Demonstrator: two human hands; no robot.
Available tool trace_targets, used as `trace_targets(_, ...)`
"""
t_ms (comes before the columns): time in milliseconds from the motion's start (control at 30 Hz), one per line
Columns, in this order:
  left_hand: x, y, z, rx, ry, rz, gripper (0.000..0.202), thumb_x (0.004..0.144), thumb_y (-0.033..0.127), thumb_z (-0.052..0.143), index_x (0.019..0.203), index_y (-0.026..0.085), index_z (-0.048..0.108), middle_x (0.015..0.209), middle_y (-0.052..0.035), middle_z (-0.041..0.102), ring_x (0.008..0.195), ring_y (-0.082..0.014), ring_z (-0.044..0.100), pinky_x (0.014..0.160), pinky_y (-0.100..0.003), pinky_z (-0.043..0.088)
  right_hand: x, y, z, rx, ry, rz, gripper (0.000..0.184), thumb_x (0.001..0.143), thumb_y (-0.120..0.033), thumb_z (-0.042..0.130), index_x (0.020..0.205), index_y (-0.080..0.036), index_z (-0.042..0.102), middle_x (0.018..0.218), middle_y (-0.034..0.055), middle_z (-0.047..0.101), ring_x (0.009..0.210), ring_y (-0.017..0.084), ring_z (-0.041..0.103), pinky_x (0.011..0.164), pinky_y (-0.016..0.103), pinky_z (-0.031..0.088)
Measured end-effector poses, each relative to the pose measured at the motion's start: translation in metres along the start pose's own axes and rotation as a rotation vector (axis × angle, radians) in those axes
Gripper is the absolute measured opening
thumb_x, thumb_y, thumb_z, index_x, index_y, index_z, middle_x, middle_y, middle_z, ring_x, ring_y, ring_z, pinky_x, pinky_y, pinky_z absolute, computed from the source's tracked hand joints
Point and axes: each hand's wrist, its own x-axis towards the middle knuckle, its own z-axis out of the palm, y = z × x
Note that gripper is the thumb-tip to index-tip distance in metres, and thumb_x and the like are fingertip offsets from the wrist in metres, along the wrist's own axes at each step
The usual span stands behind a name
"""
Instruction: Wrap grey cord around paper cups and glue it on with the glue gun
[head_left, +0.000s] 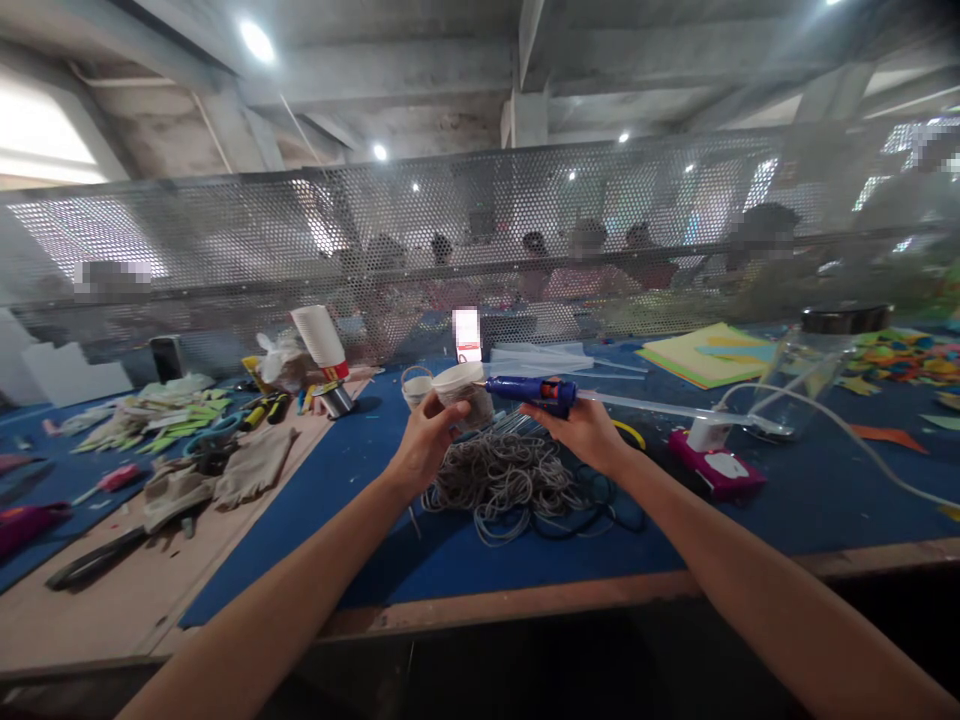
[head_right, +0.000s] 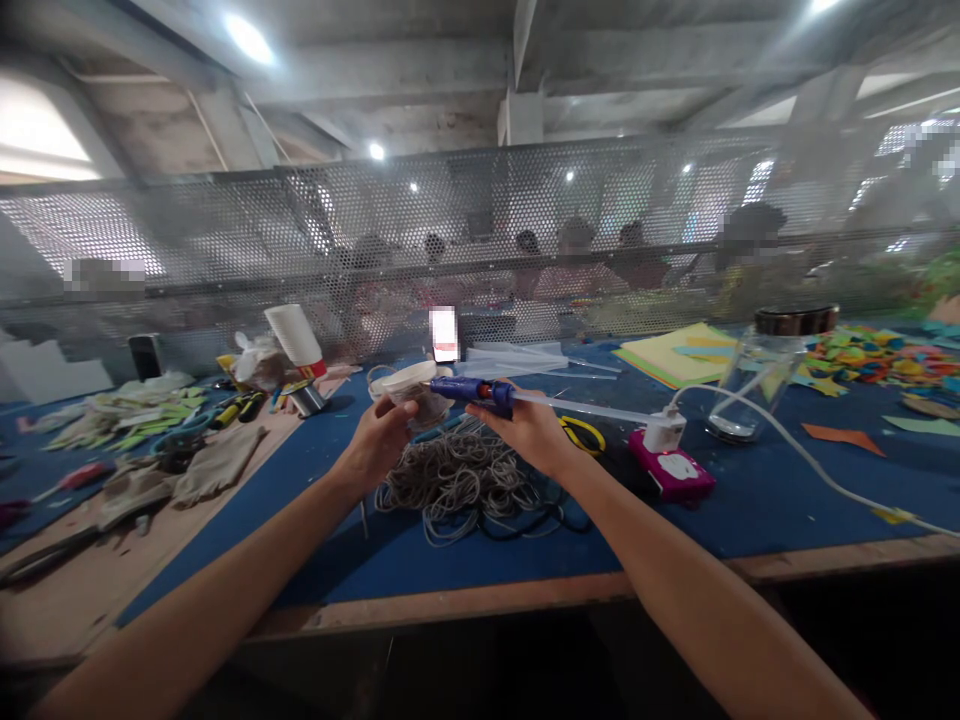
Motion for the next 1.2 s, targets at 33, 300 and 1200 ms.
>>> trace_targets(33,0.0,0.0001,0.0,-0.001,0.002,-0.002,0.053,0.075,0.032,0.088,0.125,0.022,0.072,0.132,-0.0092,0.072,0.122,-0.0298,0.066,0.098,-0.039,0.055,0.0002,0.0005,0.0001,-0.006,0.002,-0.001,0.037,0.09,-0.058,0.069,0.1,-0.022,0.069,0.069,0.0005,0.064,0.069,0.022,0.065,0.059,0.031,0.048)
trace_targets(300,0.0,0.0007,0.0006,-0.014,0.0,-0.004,0.052,0.075,0.031,0.088,0.125,0.023,0.073,0.13,-0.0084,0.073,0.122,-0.0303,0.066,0.098,-0.04,0.057,0.0006,0.0019,-0.0004,-0.029,0.01,-0.022,0.037,0.092,-0.059,0.068,0.099,-0.023,0.068,0.07,0.0009,0.066,0.07,0.022,0.067,0.058,0.031,0.048)
trace_targets(1200,-0.0003,0.0019,-0.0012,-0.028,-0.038,-0.003,0.055,0.078,0.033,0.086,0.13,0.022,0.071,0.133,-0.01,0.073,0.129,-0.0327,0.064,0.099,-0.041,0.058,0.0019,0.0006,-0.0041,-0.047,0.044,-0.011,0.035,0.091,-0.058,0.068,0.098,-0.024,0.07,0.07,0.0021,0.067,0.075,0.025,0.07,0.06,0.033,0.052)
